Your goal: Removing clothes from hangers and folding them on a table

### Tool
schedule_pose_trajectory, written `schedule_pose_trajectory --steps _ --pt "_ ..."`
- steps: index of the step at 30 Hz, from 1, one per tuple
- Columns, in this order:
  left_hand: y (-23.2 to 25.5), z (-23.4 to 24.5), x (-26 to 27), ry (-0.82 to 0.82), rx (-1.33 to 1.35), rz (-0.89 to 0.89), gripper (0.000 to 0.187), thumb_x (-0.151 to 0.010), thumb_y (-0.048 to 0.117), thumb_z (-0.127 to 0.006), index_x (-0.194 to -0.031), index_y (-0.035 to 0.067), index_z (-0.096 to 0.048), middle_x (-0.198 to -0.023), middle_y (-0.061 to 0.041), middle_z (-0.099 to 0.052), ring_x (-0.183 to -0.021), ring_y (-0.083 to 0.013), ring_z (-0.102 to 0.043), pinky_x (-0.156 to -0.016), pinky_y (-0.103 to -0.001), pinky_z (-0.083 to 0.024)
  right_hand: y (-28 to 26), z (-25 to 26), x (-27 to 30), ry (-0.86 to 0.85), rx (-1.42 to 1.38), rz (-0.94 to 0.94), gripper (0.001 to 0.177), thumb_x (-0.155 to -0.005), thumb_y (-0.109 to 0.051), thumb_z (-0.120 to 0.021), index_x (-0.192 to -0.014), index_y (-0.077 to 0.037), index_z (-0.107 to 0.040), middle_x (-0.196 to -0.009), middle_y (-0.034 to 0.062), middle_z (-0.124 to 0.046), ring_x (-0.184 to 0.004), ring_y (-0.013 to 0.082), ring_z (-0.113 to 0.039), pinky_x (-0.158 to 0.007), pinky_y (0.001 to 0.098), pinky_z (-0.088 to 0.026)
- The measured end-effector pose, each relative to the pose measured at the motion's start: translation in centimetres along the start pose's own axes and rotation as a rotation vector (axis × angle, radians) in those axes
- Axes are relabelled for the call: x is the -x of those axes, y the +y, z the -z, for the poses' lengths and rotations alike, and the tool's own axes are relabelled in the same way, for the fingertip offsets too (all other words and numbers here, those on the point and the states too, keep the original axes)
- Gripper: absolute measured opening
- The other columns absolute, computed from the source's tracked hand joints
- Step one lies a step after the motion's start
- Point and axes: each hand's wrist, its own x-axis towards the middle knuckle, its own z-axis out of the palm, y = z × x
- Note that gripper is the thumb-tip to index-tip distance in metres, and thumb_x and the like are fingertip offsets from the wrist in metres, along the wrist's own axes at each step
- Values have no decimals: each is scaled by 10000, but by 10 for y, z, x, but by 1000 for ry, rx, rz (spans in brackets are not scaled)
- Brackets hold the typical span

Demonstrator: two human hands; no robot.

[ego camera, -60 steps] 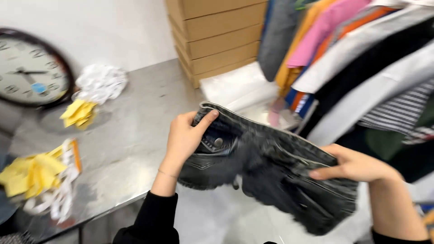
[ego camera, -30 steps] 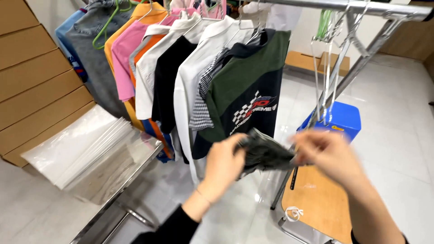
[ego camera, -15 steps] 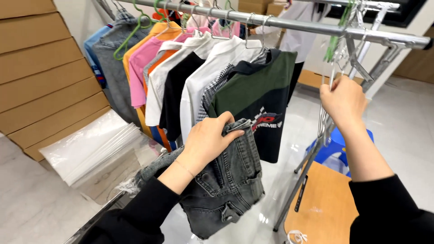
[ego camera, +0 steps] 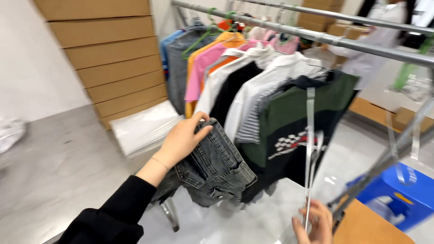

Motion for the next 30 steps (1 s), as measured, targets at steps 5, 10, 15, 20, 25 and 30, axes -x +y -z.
schedule_pose_trajectory --steps 5,10,15,20,25,30 --pt "-93 60 47 147 269 92 188 -995 345 -627 -1085 218 -731 -1008 32 -784 -944 -118 -686 -878 -288 -481 57 -3 35 -370 -236 -347 578 -830 -138 -636 -1379 -250 -497 -1551 198 -575 -1292 391 -684 -1015 498 -589" --pt "-136 146 128 310 488 294 382 -1040 421 -559 -1104 130 -798 -1031 60 -753 -986 -38 -632 -919 -222 -478 -31 -65 40 -978 -800 -656 760 -1018 -402 -576 -1673 -393 -190 -1085 412 -833 -509 264 -751 -491 269 -552" --pt "-169 214 212 462 563 285 578 -1014 544 -448 -1196 101 -772 -1160 18 -773 -1075 -70 -659 -970 -226 -492 -83 -136 51 -1349 -626 -963 698 -971 -380 -471 -1636 -447 -272 -768 458 -797 -386 209 -437 -421 294 -392" --pt "-177 267 287 492 387 269 537 -1046 537 -413 -1165 141 -755 -1118 44 -741 -1060 -59 -631 -985 -223 -456 -149 -202 72 -1529 -404 -1148 709 -938 -432 -442 -1609 -588 -276 -848 445 -728 -459 358 -508 -473 412 -429" --pt "-168 308 351 492 128 237 436 -1088 434 -448 -1118 99 -725 -1101 43 -693 -1088 -91 -613 -1022 -262 -436 -198 -234 86 -1759 -311 -1042 731 -924 -486 -409 -1629 -546 -228 -845 405 -756 -412 370 -517 -415 412 -433" --pt "-136 307 388 416 254 542 322 -992 462 -544 -1095 205 -709 -1149 76 -757 -1035 -45 -664 -975 -234 -476 -222 -262 103 -1794 -436 -887 684 -960 -443 -431 -1635 -386 -334 -748 388 -750 -339 374 -497 -348 440 -456"
